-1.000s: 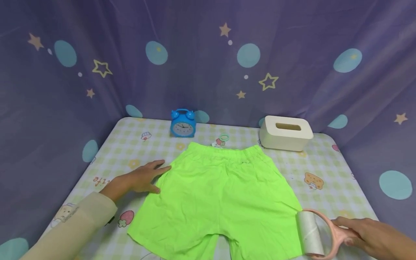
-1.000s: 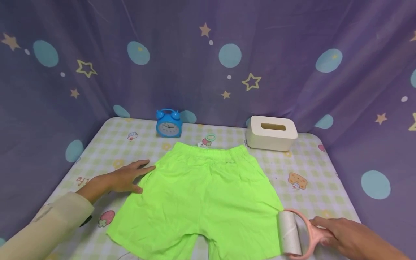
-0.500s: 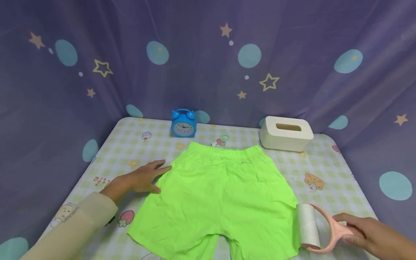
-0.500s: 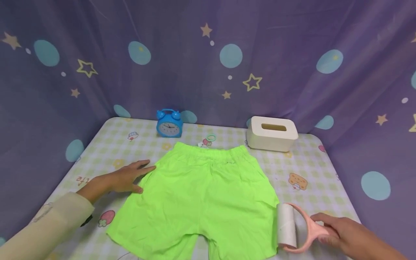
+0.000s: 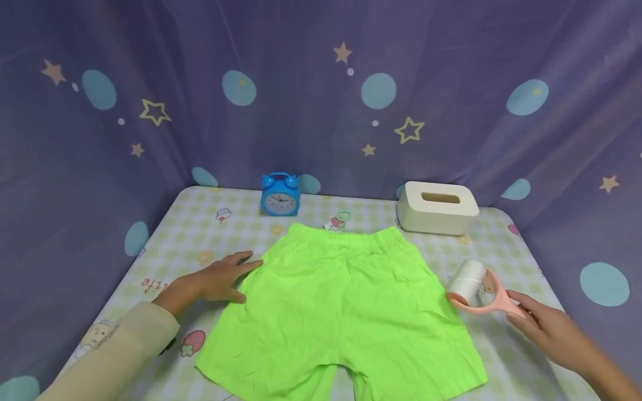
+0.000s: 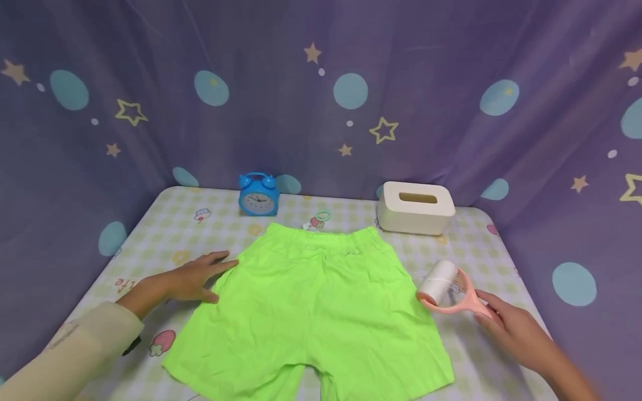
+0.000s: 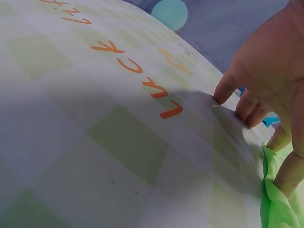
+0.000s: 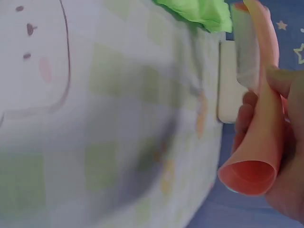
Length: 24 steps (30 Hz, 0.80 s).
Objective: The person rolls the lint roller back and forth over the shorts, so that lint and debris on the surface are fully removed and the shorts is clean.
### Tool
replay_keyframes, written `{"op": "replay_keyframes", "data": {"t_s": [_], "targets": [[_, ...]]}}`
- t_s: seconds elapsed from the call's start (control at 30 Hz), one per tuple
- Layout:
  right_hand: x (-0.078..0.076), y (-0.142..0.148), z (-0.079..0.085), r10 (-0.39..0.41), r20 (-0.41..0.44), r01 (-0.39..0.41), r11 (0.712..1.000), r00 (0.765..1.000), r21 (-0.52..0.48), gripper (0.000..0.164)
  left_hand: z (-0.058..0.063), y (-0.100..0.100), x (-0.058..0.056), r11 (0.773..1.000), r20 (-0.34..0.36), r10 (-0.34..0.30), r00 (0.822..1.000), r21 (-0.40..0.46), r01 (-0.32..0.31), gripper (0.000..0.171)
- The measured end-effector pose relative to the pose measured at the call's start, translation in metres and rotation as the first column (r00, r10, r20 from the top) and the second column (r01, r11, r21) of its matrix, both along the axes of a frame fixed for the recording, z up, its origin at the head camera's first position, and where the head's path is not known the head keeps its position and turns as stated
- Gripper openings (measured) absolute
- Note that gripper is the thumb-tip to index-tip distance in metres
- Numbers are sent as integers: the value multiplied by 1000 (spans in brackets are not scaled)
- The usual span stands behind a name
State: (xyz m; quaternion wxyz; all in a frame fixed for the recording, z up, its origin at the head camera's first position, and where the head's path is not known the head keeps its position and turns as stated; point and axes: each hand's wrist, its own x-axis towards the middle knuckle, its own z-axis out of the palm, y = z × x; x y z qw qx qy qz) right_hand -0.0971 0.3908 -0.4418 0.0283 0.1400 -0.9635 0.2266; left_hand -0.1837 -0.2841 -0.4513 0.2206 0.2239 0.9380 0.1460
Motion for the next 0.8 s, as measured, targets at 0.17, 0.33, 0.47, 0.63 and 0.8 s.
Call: {"op": "replay_keyframes", "data": {"t_s": [0.17,0.33,0.47,0.63,0.8], "targets": [[-19,-3,-23,-92,-88,89,995,992,-41,43,-1,0,1,1000,16,6,1000,24,-6,91],[-31,-3,-43,-188,-121,186,982,975,-30,44,-1,1,2,1000,24,6,1000,26,-7,91],[-34,-6,-50,-225,-115,226,974,967,-4,46,1,1,2,1000,19,2,1000,18,-2,91],[-32,-11,-52,-261,-67,263,965,963,17,51,2,1,1,1000,19,-1,1000,14,1,91],[-36,-14,-51,-252,-102,256,967,962,22,51,0,-1,2,1000,8,8,1000,21,-8,91]]}}
